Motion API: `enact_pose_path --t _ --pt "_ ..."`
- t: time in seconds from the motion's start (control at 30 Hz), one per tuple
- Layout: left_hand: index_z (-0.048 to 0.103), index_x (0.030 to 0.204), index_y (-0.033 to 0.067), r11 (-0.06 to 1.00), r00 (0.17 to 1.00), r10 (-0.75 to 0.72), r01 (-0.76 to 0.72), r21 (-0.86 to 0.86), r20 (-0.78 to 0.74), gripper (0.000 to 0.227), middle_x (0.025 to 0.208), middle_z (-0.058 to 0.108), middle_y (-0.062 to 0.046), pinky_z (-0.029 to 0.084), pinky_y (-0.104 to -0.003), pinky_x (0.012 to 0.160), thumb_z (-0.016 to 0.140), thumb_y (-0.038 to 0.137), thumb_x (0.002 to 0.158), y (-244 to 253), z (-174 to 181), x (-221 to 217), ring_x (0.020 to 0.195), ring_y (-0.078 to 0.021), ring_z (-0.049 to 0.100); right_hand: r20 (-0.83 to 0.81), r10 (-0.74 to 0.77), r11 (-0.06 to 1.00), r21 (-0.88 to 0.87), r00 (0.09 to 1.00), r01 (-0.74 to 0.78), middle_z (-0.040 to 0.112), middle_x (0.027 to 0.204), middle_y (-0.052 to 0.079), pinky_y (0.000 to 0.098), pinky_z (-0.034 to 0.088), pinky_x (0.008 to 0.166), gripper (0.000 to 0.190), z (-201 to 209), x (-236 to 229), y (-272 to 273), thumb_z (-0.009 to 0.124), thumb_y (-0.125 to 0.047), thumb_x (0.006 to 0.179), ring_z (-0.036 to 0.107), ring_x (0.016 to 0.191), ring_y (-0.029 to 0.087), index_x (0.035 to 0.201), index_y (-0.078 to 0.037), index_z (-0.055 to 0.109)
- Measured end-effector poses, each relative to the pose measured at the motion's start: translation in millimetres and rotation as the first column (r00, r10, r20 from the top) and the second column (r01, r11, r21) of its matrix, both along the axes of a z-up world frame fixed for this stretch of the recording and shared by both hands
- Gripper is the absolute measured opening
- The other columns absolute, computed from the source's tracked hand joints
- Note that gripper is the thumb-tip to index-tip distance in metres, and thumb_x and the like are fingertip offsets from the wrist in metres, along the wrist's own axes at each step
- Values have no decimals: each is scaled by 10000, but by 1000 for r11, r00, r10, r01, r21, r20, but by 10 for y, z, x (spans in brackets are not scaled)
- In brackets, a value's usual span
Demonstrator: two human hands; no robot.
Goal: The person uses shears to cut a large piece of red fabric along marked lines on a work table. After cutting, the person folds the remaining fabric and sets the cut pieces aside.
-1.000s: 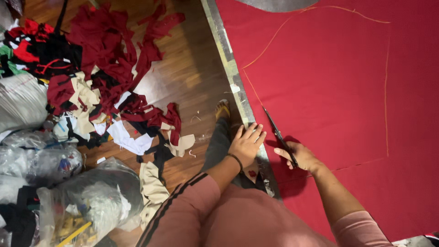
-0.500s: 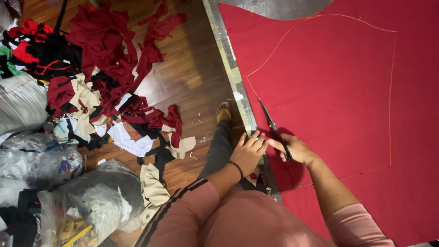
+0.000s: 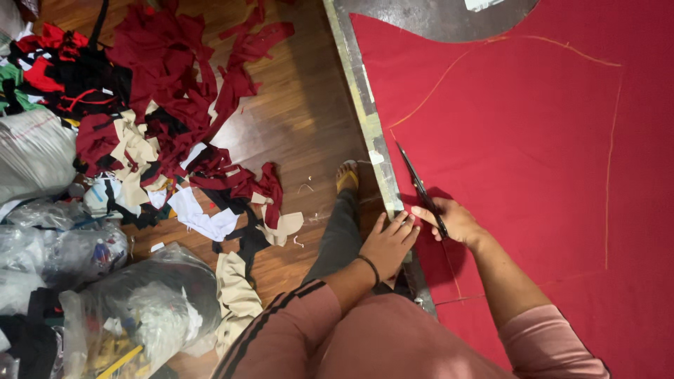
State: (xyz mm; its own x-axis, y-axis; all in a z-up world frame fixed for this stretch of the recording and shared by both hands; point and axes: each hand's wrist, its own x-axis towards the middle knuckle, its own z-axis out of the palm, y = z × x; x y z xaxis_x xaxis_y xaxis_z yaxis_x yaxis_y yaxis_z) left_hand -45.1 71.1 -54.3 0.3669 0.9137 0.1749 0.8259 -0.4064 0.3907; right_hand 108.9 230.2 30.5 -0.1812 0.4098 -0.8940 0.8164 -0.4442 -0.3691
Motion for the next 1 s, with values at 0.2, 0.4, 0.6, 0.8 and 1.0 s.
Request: enact_pose_path --t 0.2,0.4,0.6,0.8,1.0 --pt "548 1413 144 1000 1000 19 -19 23 -6 375 1519 510 -126 301 -680 1170 452 188 1053 4 16 7 1486 -331 411 -37 -46 999 -12 998 45 721 640 164 303 562 593 578 66 -188 145 748 -642 822 733 546 246 938 -78 702" --pt "567 1393 123 999 1000 23 -23 38 7 357 1467 544 -123 310 -677 1164 466 173 1054 8 97 -18 1456 -331 445 22 -39 999 34 999 39 724 592 137 295 572 546 520 -227 -115 212 792 -639 795 736 497 248 908 -134 740" --pt "578 1309 115 996 999 32 -33 84 2 269 1352 562 -117 402 -612 1129 455 177 1078 84 69 7 1377 -327 497 10 -32 999 39 999 31 721 615 143 296 561 562 533 -191 -198 267 797 -615 786 732 510 246 945 -110 743" --pt "613 942 171 965 971 -207 182 187 122 81 997 551 -76 498 -447 795 536 194 958 687 -30 -432 1037 -330 565 -61 -92 995 29 994 94 695 613 146 332 554 563 585 63 -401 180 741 -625 841 715 515 252 989 -59 731" --pt "571 876 216 810 805 -585 575 114 98 153 943 512 15 420 -404 789 475 281 976 1649 -317 -1458 981 -236 508 -107 -388 920 -96 915 379 654 530 113 291 531 537 529 433 -742 86 790 -563 813 685 459 210 896 -49 701"
